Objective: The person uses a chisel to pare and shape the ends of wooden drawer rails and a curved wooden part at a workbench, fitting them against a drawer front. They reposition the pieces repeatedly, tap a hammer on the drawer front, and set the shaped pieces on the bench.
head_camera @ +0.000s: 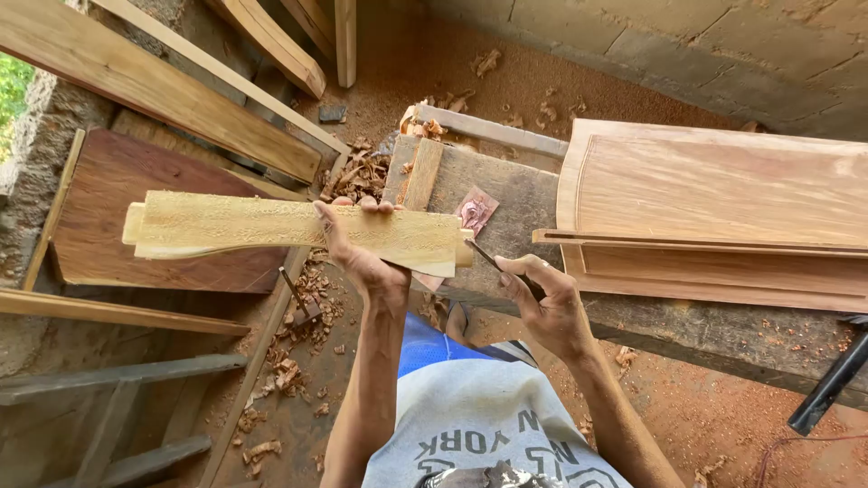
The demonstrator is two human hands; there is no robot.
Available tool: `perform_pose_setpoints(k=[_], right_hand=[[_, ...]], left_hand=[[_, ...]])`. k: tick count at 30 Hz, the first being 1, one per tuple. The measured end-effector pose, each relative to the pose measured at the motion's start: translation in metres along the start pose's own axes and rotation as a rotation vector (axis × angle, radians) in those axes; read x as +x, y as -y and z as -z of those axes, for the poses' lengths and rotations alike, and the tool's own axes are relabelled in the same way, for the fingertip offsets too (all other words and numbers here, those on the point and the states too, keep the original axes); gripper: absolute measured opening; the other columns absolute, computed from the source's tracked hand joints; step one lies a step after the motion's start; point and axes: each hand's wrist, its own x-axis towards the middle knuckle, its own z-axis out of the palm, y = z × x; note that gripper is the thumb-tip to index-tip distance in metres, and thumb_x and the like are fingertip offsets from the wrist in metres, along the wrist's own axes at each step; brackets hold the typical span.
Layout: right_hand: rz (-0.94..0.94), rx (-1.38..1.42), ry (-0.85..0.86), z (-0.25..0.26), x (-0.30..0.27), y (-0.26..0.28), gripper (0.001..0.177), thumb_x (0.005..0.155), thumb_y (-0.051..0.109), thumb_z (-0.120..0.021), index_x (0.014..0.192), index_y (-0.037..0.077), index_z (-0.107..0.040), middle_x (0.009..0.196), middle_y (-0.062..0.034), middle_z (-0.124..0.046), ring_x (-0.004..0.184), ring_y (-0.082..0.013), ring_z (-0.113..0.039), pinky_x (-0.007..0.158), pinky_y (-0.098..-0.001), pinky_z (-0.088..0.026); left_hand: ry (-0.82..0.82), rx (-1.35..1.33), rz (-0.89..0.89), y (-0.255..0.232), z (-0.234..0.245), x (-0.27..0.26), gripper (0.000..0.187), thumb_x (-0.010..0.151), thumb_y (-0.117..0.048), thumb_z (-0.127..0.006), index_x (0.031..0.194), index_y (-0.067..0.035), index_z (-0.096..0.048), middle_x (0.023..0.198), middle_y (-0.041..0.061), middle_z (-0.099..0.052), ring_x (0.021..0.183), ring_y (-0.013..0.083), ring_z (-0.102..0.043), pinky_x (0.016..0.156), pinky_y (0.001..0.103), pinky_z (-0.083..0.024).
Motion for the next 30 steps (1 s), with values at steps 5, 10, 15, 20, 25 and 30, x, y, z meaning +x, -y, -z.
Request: perform_pose_setpoints(k=[5,10,15,20,25,30], right_hand=[[0.155,-0.2,0.002,0.002,0.001,0.01,0.025,0.095,0.003,-0.069,0.12,0.005,-0.071,0.092,-0.0072,-0.073,0.084,-0.0149,-0.069,0.07,-0.0289,-0.055],[0.368,-0.669,0.047,0.0,-0.006,0.028,0.036,0.087,-0.007,-0.066,0.122,0.002,-0.068,0.097,-0.0142,-0.072,0.083,-0.025,-0.066,0.071,-0.0347,-0.057],[0.421,-0.781,0.153,0.013,-0.013,0.027,0.044,0.079,-0.007,-0.069,0.122,-0.001,-0.068,0.095,-0.0113,-0.071,0.087,-0.0247,-0.064,0.077,-0.0374,-0.057],[0.515,-0.757,0.167,0.029,0.0,0.028,0.04,0.081,-0.007,-0.072,0.119,0.005,-0.072,0.096,-0.007,-0.071,0.089,-0.0218,-0.064,0.082,-0.0352,-0.057],[0.71,-0.786,0.063,0.029,0.021,0.021,0.035,0.081,0.0,-0.074,0.114,0.01,-0.073,0.095,-0.007,-0.071,0.097,-0.0238,-0.065,0.092,-0.0409,-0.058],[0.392,-0.807,0.064,0.028,0.051,-0.091,0.013,0.099,0.009,-0.065,0.11,0.009,-0.07,0.086,-0.0083,-0.069,0.076,-0.0203,-0.06,0.065,-0.0345,-0.051]], left_hand=[[-0.16,-0.012,0.087,-0.013,-0.007,-0.004,0.044,0.099,-0.05,-0.057,0.109,-0.007,-0.056,0.078,0.007,-0.061,0.071,0.0197,-0.063,0.071,0.038,-0.06],[-0.088,-0.007,0.014,-0.014,-0.004,-0.01,0.047,0.098,-0.054,-0.059,0.111,-0.01,-0.052,0.08,0.007,-0.061,0.074,0.0189,-0.064,0.074,0.038,-0.06],[-0.205,0.013,0.029,-0.032,-0.022,-0.019,0.04,0.094,-0.05,-0.056,0.116,-0.018,-0.05,0.089,-0.001,-0.066,0.077,0.0156,-0.068,0.074,0.035,-0.06],[-0.139,-0.044,0.083,-0.022,0.002,-0.009,0.049,0.096,-0.057,-0.058,0.118,-0.013,-0.056,0.079,0.005,-0.06,0.072,0.0184,-0.063,0.071,0.038,-0.058],[-0.089,-0.009,0.087,-0.02,-0.006,-0.015,0.043,0.096,-0.053,-0.059,0.105,-0.011,-0.053,0.079,0.005,-0.061,0.072,0.0206,-0.065,0.07,0.043,-0.061],[0.138,-0.017,0.228,-0.012,0.024,-0.005,0.041,0.097,-0.047,-0.067,0.108,-0.01,-0.053,0.083,0.007,-0.061,0.077,0.0208,-0.065,0.075,0.042,-0.061]])
